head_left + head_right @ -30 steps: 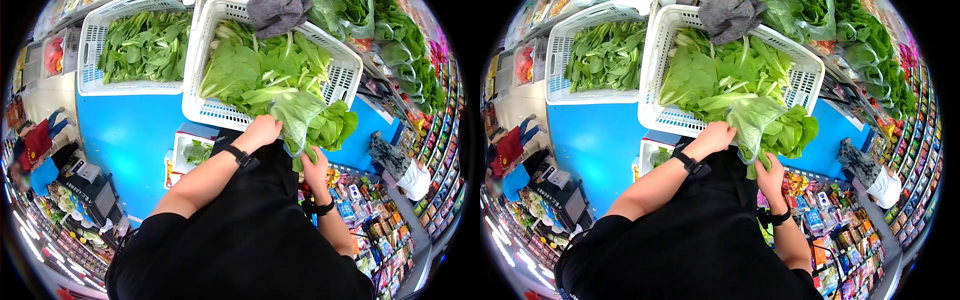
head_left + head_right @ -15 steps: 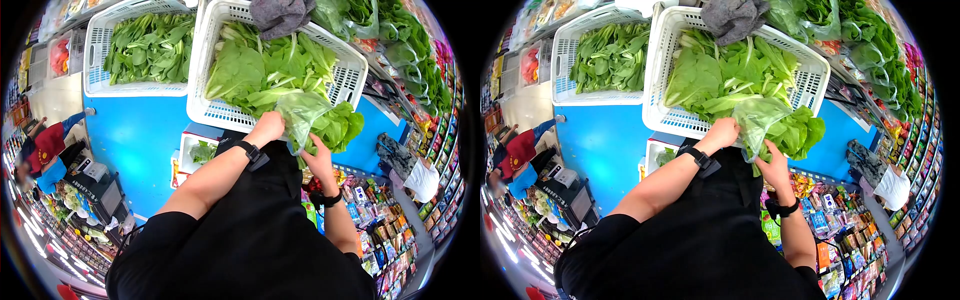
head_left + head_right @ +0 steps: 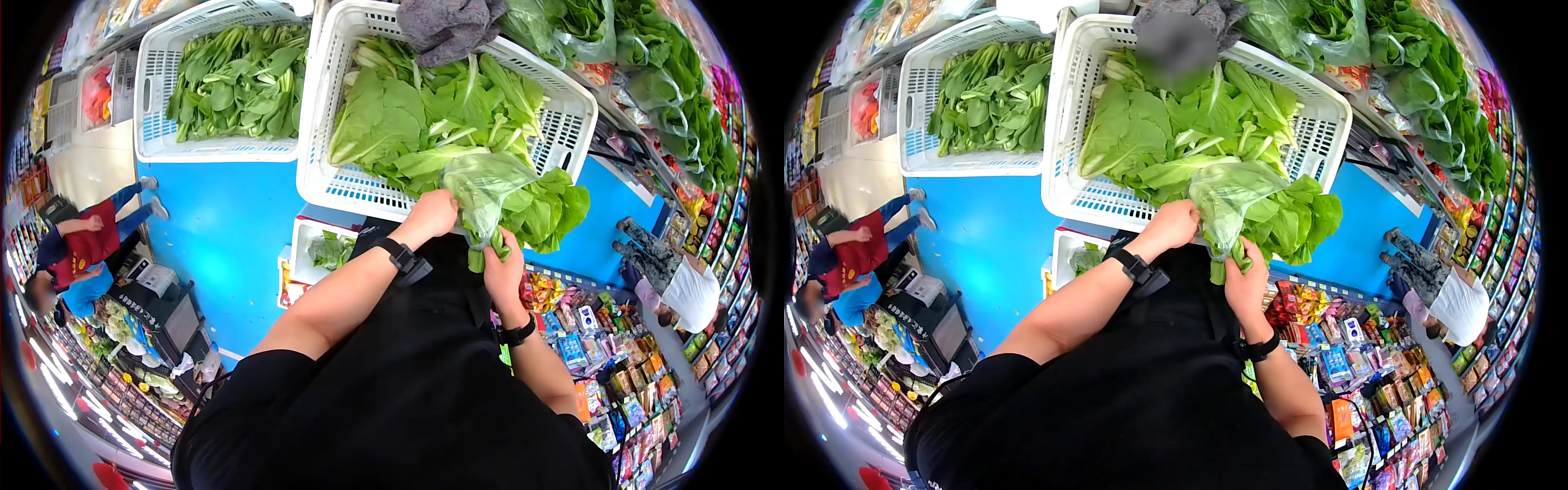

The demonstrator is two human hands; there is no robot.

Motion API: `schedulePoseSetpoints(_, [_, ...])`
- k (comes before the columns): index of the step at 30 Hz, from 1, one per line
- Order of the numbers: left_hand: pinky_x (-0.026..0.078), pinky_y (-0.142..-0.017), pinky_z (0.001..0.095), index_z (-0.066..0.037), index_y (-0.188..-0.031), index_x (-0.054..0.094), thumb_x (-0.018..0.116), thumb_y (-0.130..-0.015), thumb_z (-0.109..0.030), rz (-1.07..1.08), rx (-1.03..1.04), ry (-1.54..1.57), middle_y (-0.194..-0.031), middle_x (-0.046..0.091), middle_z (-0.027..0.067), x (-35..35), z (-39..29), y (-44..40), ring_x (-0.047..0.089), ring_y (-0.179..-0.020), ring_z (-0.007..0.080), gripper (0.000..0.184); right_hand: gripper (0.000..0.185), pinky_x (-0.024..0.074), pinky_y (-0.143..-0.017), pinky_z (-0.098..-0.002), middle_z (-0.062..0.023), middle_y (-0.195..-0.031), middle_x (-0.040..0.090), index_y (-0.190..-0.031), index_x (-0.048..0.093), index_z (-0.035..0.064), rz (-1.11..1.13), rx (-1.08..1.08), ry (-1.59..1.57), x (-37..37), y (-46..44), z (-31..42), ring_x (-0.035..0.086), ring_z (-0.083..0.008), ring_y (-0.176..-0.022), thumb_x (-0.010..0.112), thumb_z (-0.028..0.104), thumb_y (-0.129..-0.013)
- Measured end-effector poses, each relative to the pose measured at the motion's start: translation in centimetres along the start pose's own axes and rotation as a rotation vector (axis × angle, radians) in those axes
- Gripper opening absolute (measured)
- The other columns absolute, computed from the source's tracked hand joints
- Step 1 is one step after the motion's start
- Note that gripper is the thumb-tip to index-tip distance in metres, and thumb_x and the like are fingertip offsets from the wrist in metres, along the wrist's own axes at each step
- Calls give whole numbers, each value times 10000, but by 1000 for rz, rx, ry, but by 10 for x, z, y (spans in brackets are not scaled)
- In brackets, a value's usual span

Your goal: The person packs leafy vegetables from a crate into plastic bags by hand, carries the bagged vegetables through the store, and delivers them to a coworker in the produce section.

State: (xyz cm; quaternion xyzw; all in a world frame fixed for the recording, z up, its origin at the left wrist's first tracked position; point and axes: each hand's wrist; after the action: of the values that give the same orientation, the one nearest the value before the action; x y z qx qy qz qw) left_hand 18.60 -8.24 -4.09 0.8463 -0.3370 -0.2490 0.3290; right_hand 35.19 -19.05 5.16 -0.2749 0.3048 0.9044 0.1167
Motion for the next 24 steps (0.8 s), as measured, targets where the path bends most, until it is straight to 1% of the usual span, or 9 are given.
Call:
schedulePoseSetpoints(1, [590,-724,424,53,-952,686,526,-1021,-211,12,-48,120,-808,742,192,-1,-1,2,756,-685,294,316,399,525,-956,-386,-197,-1129,721,-1258,650,-22,-4,-1,-3,1,-4,-2,704,-332,-1069,683,-16,-861])
schedulePoseSetpoints(2, [588,-709,415,54,-950,680,524,-1023,-211,25,-96,241,-795,739,180,-2,-1,3,753,-681,287,316,404,527,-950,-404,-212,-1133,716,-1254,649,-22,9,-51,38,2,-7,-8,698,-365,-1066,691,-13,-853])
schedulePoseSetpoints(4, [584,-690,412,56,-945,675,525,-1022,-206,40,-67,186,-797,738,173,-4,2,3,753,-681,278,312,409,532,-933,-446,-245,-1134,698,-1234,645,-24,42,-122,93,2,-14,-7,674,-446,-1060,701,-14,-829])
schedulePoseSetpoints(7, [575,-654,407,61,-939,667,525,-1020,-194,66,-29,127,-801,736,165,-8,3,6,750,-678,266,303,415,533,-907,-466,-262,-1112,686,-1226,638,-27,48,-222,156,-2,-23,2,659,-469,-1051,710,-18,-816])
schedulePoseSetpoints(12, [549,-588,369,52,-937,655,516,-1019,-173,101,-54,220,-807,725,137,-7,-2,11,723,-658,228,277,446,528,-876,-501,-264,-1081,670,-1240,620,-27,31,-281,221,0,-36,6,646,-482,-1027,731,-10,-808])
schedulePoseSetpoints(14, [515,-551,332,31,-932,653,512,-1025,-177,166,-150,404,-817,701,109,-9,-4,11,678,-635,191,268,457,527,-870,-508,-263,-1074,666,-1248,614,-25,20,-301,233,-1,-36,9,645,-483,-1020,737,-6,-808])
schedulePoseSetpoints(18, [479,-527,292,2,-950,648,507,-1038,-190,209,-185,491,-835,670,70,-2,-2,13,636,-640,149,254,450,525,-881,-512,-268,-1068,662,-1241,611,-25,50,-280,246,-1,-30,7,640,-490,-1022,738,-2,-810])
schedulePoseSetpoints(20, [469,-530,271,-21,-969,641,502,-1047,-206,132,-274,737,-840,659,45,3,-1,7,622,-652,129,243,442,523,-885,-514,-271,-1065,662,-1233,611,-26,51,-283,246,2,-32,3,638,-493,-1025,739,1,-811])
schedulePoseSetpoints(24, [463,-531,251,-40,-982,642,513,-1048,-207,216,-234,613,-856,656,24,0,0,2,618,-660,107,221,422,520,-887,-521,-282,-1063,662,-1214,610,-30,34,-264,246,7,-51,12,635,-498,-1033,742,13,-816])
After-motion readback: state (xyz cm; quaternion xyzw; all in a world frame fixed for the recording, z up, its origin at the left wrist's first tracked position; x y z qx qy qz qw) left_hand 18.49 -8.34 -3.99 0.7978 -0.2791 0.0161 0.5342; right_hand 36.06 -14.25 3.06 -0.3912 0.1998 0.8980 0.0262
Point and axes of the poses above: each hand's wrist, its own y-axis away from the middle knuckle, its own x-axis out of the palm, z = x × y
